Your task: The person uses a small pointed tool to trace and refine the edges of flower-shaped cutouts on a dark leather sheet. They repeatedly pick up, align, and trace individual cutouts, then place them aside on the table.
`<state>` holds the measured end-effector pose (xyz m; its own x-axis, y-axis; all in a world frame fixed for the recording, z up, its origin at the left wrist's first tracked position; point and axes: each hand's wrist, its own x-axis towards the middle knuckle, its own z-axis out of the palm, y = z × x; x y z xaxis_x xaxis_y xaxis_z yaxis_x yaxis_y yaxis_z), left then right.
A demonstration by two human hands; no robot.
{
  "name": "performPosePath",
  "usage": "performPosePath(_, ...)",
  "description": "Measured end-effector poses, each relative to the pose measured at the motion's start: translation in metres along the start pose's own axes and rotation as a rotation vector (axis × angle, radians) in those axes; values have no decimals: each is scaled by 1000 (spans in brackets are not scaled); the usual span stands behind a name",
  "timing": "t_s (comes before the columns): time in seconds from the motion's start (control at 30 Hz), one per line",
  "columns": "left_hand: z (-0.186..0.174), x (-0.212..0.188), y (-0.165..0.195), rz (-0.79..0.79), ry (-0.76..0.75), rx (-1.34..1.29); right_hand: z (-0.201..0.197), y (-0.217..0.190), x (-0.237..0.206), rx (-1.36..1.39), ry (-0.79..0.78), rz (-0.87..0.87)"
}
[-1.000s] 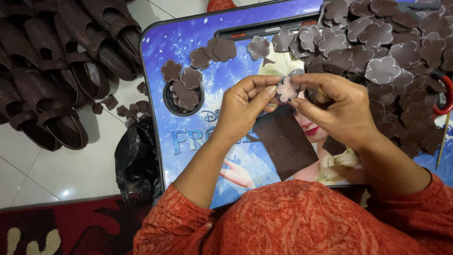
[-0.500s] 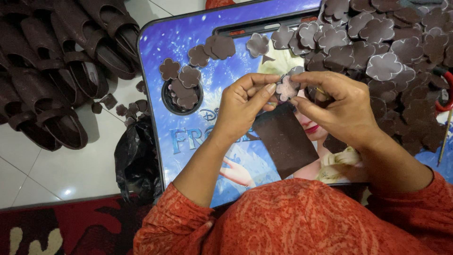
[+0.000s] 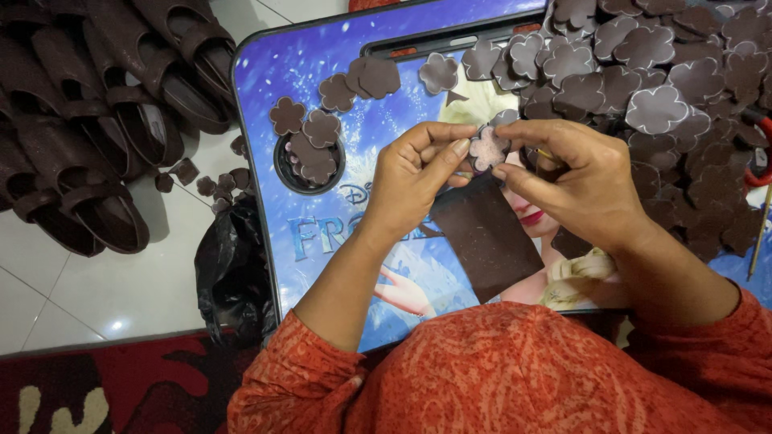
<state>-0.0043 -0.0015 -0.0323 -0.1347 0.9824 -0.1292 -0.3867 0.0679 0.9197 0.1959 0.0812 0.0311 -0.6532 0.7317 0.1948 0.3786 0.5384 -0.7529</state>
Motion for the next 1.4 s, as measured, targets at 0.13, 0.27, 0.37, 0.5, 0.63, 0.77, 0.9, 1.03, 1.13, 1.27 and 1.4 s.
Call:
performPosePath(0.13, 2, -1, -1, 14, 9, 6, 0, -2, 0, -16, 1, -26)
performPosePath(0.27, 6, -2, -2, 51, 34, 16, 0, -2, 0, -6, -13, 20)
performPosePath(0.37, 7, -2, -1, 46, 59, -6, -1, 0, 0, 303, -60, 134)
performPosePath(0.5, 8, -2, 1, 72, 52, -16, -1, 7, 1, 513, -98, 198)
performPosePath(0.63, 9, -5, 5, 66, 49, 44, -1, 13, 0, 616, -81, 329)
performPosePath(0.77, 10, -8, 8, 128, 23, 148, -1, 17, 0, 609, -73, 355)
performPosePath(0.9, 10, -9, 9, 113, 10, 179, 1, 18, -1, 557, -69, 385)
performPosePath(1.03, 9, -8, 8, 119, -4, 192, 1, 18, -2, 503, -60, 388)
performPosePath(1.13, 9, -9, 8, 126, -1, 218, 1, 18, -2, 510, -59, 362)
performPosePath(1.27, 8, -9, 8, 133, -13, 227, 2, 18, -2, 519, -52, 377)
performPosePath(1.4, 9, -8, 8, 136, -5, 238, 2, 19, -2, 581, -56, 337)
